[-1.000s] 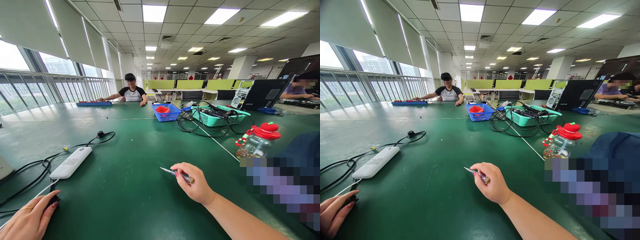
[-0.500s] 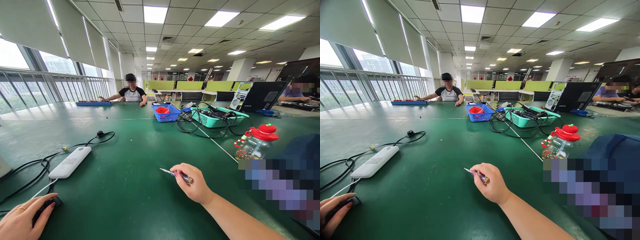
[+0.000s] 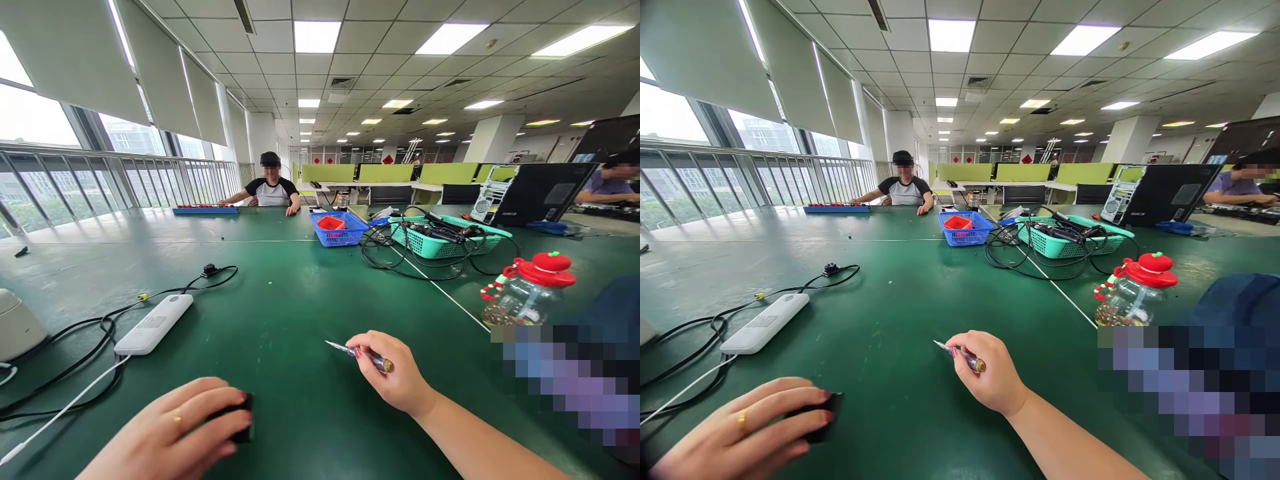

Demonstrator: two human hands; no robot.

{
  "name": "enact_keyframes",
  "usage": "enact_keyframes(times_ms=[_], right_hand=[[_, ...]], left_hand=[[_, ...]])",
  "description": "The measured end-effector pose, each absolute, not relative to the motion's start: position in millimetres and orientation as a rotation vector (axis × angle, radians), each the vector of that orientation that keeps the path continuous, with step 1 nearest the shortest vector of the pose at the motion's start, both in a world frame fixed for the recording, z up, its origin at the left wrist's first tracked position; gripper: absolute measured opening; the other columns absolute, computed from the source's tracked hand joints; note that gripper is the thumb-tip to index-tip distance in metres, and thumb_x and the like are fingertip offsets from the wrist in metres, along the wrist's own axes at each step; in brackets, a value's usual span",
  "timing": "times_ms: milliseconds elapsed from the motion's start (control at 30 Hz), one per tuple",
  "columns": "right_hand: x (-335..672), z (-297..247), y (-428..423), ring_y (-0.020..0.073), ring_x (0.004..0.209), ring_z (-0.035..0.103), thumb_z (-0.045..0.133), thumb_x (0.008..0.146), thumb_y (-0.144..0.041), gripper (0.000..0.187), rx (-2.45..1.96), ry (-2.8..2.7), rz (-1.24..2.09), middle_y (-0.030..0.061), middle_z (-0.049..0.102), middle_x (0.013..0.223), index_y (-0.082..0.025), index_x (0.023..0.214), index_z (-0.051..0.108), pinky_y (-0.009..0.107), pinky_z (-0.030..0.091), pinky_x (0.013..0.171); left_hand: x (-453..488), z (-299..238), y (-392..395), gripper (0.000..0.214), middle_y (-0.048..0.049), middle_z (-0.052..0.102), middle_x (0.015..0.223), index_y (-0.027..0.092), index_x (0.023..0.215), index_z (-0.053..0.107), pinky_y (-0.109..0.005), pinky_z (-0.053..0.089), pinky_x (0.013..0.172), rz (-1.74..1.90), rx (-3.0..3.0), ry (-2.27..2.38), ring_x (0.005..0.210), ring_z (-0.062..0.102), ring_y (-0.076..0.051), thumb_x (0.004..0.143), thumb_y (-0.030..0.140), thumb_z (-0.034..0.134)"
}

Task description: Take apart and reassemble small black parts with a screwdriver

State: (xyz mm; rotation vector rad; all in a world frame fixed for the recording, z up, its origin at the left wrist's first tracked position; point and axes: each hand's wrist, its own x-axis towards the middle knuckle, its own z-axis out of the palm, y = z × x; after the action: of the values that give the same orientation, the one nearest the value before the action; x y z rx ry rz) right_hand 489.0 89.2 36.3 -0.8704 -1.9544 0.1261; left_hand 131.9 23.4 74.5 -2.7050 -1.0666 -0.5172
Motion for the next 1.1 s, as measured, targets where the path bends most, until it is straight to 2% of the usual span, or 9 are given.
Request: enact_keyframes(times_ms=[67,167,300,533,667,767,900,1100], right_hand=[[489.1,37.1,89.0,0.0108,0.054,0.052,0.049,0.088,-0.018,0.016,-0.870,-1.953,0.131,-0.0020,0.058,0.061,-0.022,0.089,0.064,0.023,0.044,0.054],[489.9,38.1,88.4,0.0111,0.055,0.054,0.049,0.088,-0.018,0.016,-0.878,-1.940,0.133,-0.0013,0.061,0.065,-0.022,0.090,0.064,0.023,0.045,0.055],[491.4,38.2,88.5,0.0116,0.058,0.056,0.049,0.089,-0.019,0.016,-0.924,-1.881,0.132,-0.0003,0.063,0.069,-0.022,0.095,0.064,0.023,0.047,0.057],[490.6,36.3,91.3,0.0122,0.064,0.059,0.049,0.092,-0.019,0.018,-0.874,-1.931,0.165,0.0012,0.063,0.076,-0.023,0.091,0.067,0.024,0.049,0.061],[487.1,35.5,91.0,0.0135,0.068,0.059,0.054,0.091,-0.021,0.016,-0.895,-2.045,0.115,0.0022,0.062,0.077,-0.023,0.085,0.068,0.025,0.049,0.063],[485.4,34.8,90.1,0.0146,0.071,0.058,0.057,0.089,-0.021,0.010,-0.882,-2.086,0.059,0.0027,0.063,0.080,-0.023,0.088,0.066,0.026,0.050,0.065],[485.4,36.3,88.1,0.0159,0.075,0.058,0.056,0.089,-0.019,0.012,-0.848,-2.106,0.026,0.0037,0.064,0.084,-0.023,0.096,0.065,0.028,0.050,0.068],[484.6,41.2,82.3,0.0148,0.067,0.053,0.050,0.089,-0.023,0.012,-0.643,-2.243,-0.045,0.0011,0.063,0.075,-0.022,0.093,0.062,0.035,0.047,0.075]], left_hand=[[174.9,92.1,35.6,0.045,0.0060,0.069,0.120,0.046,0.128,0.052,-0.024,0.053,0.094,-0.478,-2.859,-0.915,0.108,0.064,-0.018,0.087,0.028,0.058],[228.8,95.7,70.3,0.032,-0.0005,0.068,0.117,0.037,0.122,0.058,-0.032,0.053,0.093,-0.423,-2.970,-1.009,0.104,0.063,-0.019,0.094,0.028,0.046],[269.0,67.6,118.5,0.035,-0.0053,0.067,0.115,0.028,0.125,0.055,-0.039,0.050,0.095,-0.470,-2.940,-1.319,0.107,0.060,-0.024,0.091,0.024,0.051],[279.4,35.7,142.9,0.050,-0.0067,0.063,0.122,0.028,0.135,0.046,-0.042,0.047,0.099,-0.635,-2.965,-1.543,0.113,0.058,-0.026,0.086,0.027,0.058],[272.5,29.4,149.0,0.065,-0.0053,0.062,0.120,0.029,0.137,0.042,-0.039,0.049,0.097,-0.910,-3.007,-1.717,0.106,0.060,-0.023,0.077,0.029,0.069],[267.0,26.4,152.5,0.070,-0.0043,0.062,0.119,0.029,0.135,0.045,-0.038,0.049,0.099,-1.015,-3.036,-1.804,0.105,0.061,-0.021,0.071,0.026,0.074],[260.5,27.5,153.0,0.063,-0.0036,0.065,0.116,0.028,0.129,0.052,-0.043,0.042,0.107,-0.960,-3.026,-1.730,0.117,0.055,-0.024,0.070,0.025,0.075],[259.1,30.7,153.8,0.037,-0.0053,0.069,0.108,0.026,0.112,0.065,-0.043,0.045,0.101,-0.844,-3.018,-1.666,0.111,0.055,-0.025,0.075,0.030,0.071]])
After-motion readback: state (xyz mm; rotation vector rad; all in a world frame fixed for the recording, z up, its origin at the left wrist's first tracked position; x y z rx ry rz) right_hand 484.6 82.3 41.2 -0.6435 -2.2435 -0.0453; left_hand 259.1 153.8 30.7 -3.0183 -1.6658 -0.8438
